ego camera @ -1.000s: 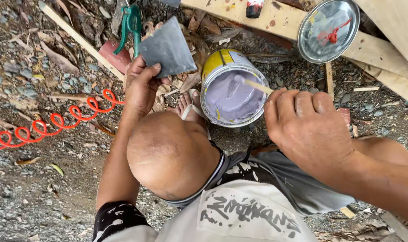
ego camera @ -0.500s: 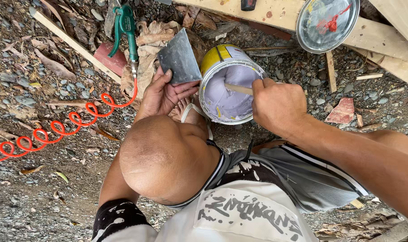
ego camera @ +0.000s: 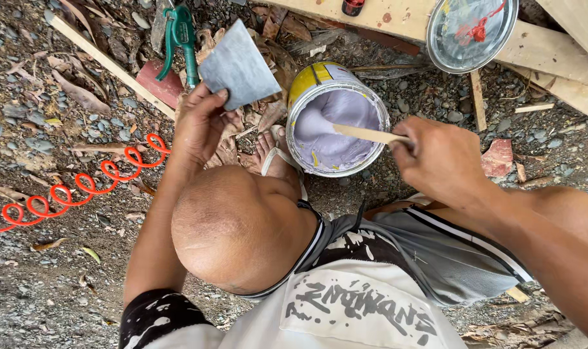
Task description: The person mixes a purple filler with red pigment on a metal plate, then uses a putty knife to apply the mixture into gaps between wooden planks. The person smooths the filler along the seams and scrapes excess material back onto the plate.
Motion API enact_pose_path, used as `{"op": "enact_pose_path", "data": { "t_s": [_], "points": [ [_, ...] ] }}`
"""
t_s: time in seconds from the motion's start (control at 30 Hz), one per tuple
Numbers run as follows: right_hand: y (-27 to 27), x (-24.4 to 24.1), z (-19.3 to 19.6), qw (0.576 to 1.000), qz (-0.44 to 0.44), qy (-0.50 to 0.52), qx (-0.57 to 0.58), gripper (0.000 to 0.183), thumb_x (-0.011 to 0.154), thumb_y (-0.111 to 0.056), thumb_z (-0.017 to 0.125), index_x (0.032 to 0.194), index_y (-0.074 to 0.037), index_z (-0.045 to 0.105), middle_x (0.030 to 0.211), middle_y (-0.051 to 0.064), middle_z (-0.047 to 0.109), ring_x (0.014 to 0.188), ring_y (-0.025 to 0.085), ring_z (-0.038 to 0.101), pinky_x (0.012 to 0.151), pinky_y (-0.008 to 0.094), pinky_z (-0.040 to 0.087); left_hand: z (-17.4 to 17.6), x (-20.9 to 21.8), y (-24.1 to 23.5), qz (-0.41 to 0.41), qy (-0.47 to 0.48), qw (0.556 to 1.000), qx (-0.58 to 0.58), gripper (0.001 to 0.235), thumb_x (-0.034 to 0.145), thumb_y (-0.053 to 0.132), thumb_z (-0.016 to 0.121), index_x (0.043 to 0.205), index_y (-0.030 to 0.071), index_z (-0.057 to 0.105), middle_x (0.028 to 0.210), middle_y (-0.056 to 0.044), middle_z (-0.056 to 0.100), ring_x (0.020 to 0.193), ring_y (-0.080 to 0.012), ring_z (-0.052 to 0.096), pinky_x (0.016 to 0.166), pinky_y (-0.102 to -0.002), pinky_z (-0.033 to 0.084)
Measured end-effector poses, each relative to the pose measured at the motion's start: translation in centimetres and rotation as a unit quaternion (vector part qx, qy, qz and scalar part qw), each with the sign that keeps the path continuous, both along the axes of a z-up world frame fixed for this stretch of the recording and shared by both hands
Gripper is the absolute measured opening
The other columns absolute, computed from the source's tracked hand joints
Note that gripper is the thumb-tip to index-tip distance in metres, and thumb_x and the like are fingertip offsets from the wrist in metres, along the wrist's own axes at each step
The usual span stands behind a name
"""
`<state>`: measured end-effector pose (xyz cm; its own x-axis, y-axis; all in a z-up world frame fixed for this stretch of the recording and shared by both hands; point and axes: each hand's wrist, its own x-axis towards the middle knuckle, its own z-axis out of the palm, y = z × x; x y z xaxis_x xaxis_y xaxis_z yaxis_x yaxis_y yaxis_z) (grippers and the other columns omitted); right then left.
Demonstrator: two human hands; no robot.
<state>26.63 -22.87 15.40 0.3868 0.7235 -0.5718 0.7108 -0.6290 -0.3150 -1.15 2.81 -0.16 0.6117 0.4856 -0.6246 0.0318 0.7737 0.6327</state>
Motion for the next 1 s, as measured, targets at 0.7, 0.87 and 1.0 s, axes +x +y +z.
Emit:
{"op": "enact_pose_path", "data": {
  "t_s": [0.7,0.87,1.0],
  "points": [
    [-12.3,4.9,10.1,0.992,-0.127,-0.010,0.015,0.030,0.099,-0.023,0.075,0.115,0.002,0.071,0.080,0.012,0.064,0.060,0.019,0.061,0.051,0.028,0.047,9.1,6.4,3.8,-0.309,0.007,0.918,0.248,0.021,0.103,0.010,0.056,0.117,0.005,0.071,0.092,0.002,0.070,0.073,-0.0046,0.062,0.067,-0.022,0.054],
    [-15.1,5.7,12.2,0.991,-0.125,-0.046,-0.001,0.028,0.100,-0.024,0.072,0.111,0.002,0.070,0.074,0.009,0.064,0.059,0.015,0.062,0.052,0.024,0.049,10.1,7.0,4.3,-0.315,-0.012,0.904,0.289,0.015,0.104,0.010,0.057,0.110,0.004,0.070,0.087,-0.001,0.068,0.069,-0.0061,0.062,0.065,-0.023,0.054],
    [-15.3,5.8,13.1,0.990,-0.128,-0.054,0.000,0.029,0.100,-0.024,0.072,0.112,0.003,0.070,0.074,0.009,0.064,0.058,0.015,0.061,0.051,0.025,0.048,10.3,7.7,4.1,-0.372,-0.015,0.880,0.297,0.014,0.101,0.011,0.058,0.102,0.003,0.070,0.085,-0.002,0.068,0.065,-0.0078,0.065,0.060,-0.025,0.057]
  ]
}}
